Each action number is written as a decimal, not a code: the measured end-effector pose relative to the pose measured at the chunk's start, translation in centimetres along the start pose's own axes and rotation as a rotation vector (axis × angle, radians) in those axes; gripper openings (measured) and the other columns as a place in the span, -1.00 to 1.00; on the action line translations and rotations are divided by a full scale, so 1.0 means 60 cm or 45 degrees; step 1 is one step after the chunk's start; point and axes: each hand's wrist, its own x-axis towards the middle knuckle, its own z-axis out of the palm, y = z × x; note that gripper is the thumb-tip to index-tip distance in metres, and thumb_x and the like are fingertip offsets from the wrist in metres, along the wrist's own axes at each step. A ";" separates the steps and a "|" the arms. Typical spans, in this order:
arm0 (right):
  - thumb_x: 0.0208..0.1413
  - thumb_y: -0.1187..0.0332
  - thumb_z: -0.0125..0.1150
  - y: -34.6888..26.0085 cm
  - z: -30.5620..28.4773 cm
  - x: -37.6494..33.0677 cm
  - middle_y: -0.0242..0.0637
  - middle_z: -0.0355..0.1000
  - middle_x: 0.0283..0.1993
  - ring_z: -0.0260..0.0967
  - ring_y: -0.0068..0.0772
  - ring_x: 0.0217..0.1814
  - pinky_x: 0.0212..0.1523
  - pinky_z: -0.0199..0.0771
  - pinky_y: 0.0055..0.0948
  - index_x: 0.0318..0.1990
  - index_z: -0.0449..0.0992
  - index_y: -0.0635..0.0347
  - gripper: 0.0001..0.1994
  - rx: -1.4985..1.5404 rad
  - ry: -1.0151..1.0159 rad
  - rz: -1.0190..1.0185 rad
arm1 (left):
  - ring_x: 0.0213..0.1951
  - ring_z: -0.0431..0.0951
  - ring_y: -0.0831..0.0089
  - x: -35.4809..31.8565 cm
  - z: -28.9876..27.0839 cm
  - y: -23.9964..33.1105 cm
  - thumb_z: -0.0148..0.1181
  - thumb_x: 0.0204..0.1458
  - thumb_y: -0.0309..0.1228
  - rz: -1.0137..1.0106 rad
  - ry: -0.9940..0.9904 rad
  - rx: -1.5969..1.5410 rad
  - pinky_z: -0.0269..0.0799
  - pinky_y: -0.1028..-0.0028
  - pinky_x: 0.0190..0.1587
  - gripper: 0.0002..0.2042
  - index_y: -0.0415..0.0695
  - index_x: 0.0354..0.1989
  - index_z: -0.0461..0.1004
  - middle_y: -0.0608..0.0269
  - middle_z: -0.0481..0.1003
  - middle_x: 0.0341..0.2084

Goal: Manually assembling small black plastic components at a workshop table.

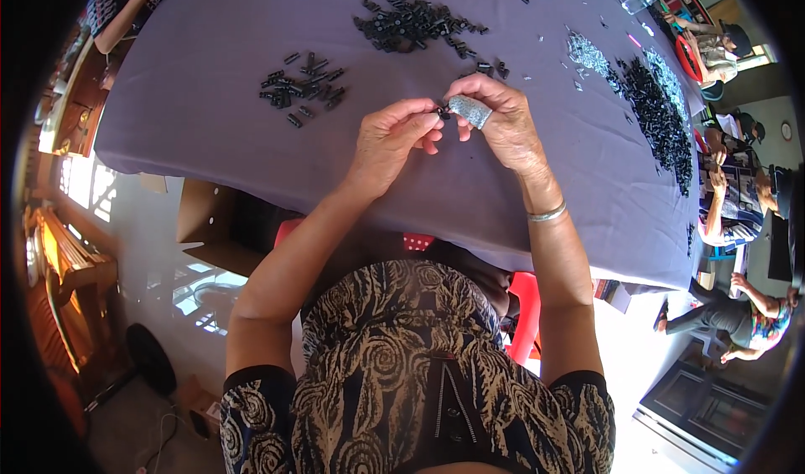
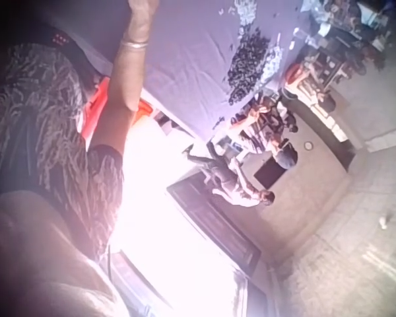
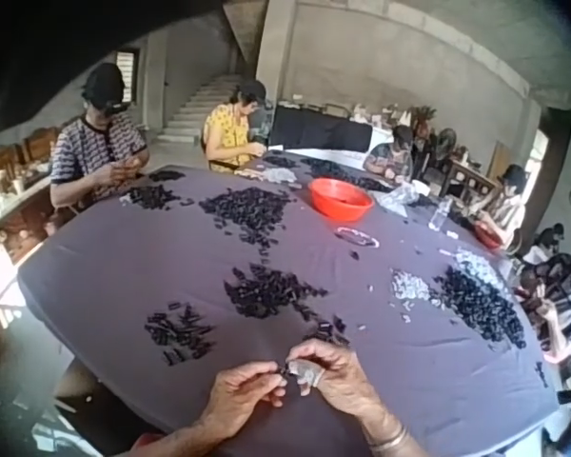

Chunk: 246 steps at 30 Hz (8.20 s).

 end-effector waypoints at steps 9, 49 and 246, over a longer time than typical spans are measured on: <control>0.07 0.50 0.11 -0.001 0.007 -0.001 -0.51 0.39 -0.41 0.29 -0.74 -0.41 -0.41 0.35 -0.69 -0.32 0.47 0.23 -0.95 -0.298 0.018 -0.075 | -0.38 0.50 0.47 0.000 0.000 0.000 0.12 0.05 -0.49 0.012 -0.004 0.005 0.49 0.47 -0.36 -0.77 -0.29 -0.13 0.41 0.13 0.50 -0.37; 0.15 -0.13 -0.19 0.029 0.046 -0.013 -0.65 -0.15 -0.65 -0.28 -0.78 -0.69 -0.73 -0.35 -0.68 -0.21 0.42 0.12 -0.52 0.838 -0.484 0.417 | -0.19 0.40 0.58 -0.013 0.014 0.001 -0.02 0.13 -0.51 0.147 -0.023 0.018 0.30 0.54 -0.08 -0.81 -0.28 -0.12 0.39 0.33 0.34 -0.14; -0.15 0.64 0.08 0.041 -0.054 0.001 -0.28 0.37 -0.23 0.25 -0.11 -0.14 -0.11 0.35 -0.30 -0.22 0.48 0.16 -0.72 -1.322 0.459 -0.338 | -0.39 0.42 0.28 0.017 -0.031 0.020 0.14 -0.15 -0.62 0.725 -0.017 1.451 0.32 0.36 -0.25 -0.88 -0.15 -0.41 0.47 0.26 0.39 -0.51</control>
